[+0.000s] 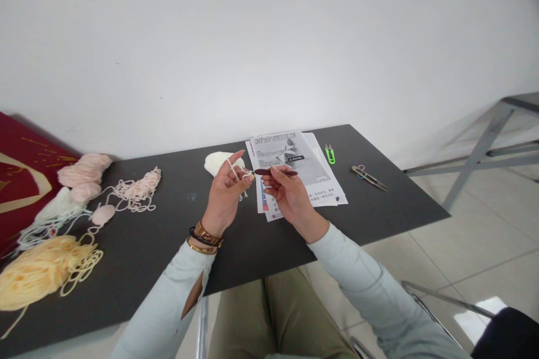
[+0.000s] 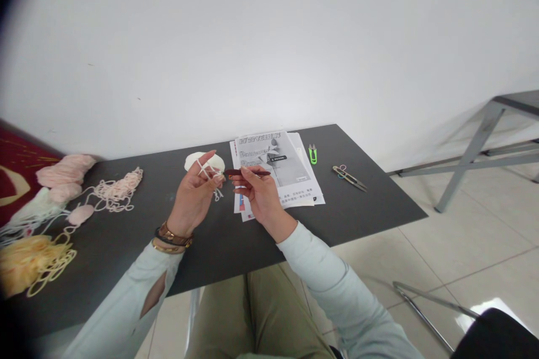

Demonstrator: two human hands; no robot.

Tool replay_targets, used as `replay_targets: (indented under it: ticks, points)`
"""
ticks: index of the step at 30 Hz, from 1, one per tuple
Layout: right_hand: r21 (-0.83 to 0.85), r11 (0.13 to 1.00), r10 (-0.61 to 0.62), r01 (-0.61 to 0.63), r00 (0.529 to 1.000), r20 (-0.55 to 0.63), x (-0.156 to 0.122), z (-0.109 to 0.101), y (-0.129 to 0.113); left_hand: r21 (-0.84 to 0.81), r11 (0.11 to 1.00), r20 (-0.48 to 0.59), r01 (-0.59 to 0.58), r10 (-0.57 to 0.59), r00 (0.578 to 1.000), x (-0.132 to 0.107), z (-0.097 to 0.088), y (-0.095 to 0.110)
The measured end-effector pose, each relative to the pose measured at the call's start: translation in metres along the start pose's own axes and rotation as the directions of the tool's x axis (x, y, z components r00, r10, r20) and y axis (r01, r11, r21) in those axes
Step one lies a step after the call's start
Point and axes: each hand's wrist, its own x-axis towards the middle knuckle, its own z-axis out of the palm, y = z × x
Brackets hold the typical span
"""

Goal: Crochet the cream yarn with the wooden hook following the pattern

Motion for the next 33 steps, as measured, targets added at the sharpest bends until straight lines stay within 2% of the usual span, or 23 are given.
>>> replay_targets:
  ticks: [7,16,22,26,33]
  points:
    - [-0.002,1.0,-0.001,0.001,1.0,-0.005,-0.0001,-0.0008,-0.0006,-0.002,1.0,-0.03,-0.009,0.009,1.0,-0.0013,0.0013,-0.0005]
    - [-0.018,1.0,0.009,-0.009,1.0,0.006,0.0003,-0.0001,0.0005,-0.022,1.0,0.015,0.011,-0.01,1.0,-0.0022,0.0023,0.0011]
    - [-0.018,1.0,0.014,-0.014,1.0,0.008,0.0,0.0004,0.0007,0.001,1.0,-0.026,-0.005,0.005,1.0,-0.0013,0.0016,-0.0008]
    - [-0.011,1.0,0.015,-0.015,1.0,0.019,0.0006,0.0,0.0008,0.0,1.0,-0.009,-0.004,0.004,1.0,-0.0026,0.0013,-0.0006]
    - [-0.023,1.0,0.004,-0.004,1.0,-0.01,0.0014,-0.0021,0.0004,0.079,0.995,0.006,-0.058,0.058,0.998,-0.0056,0.0039,0.0029]
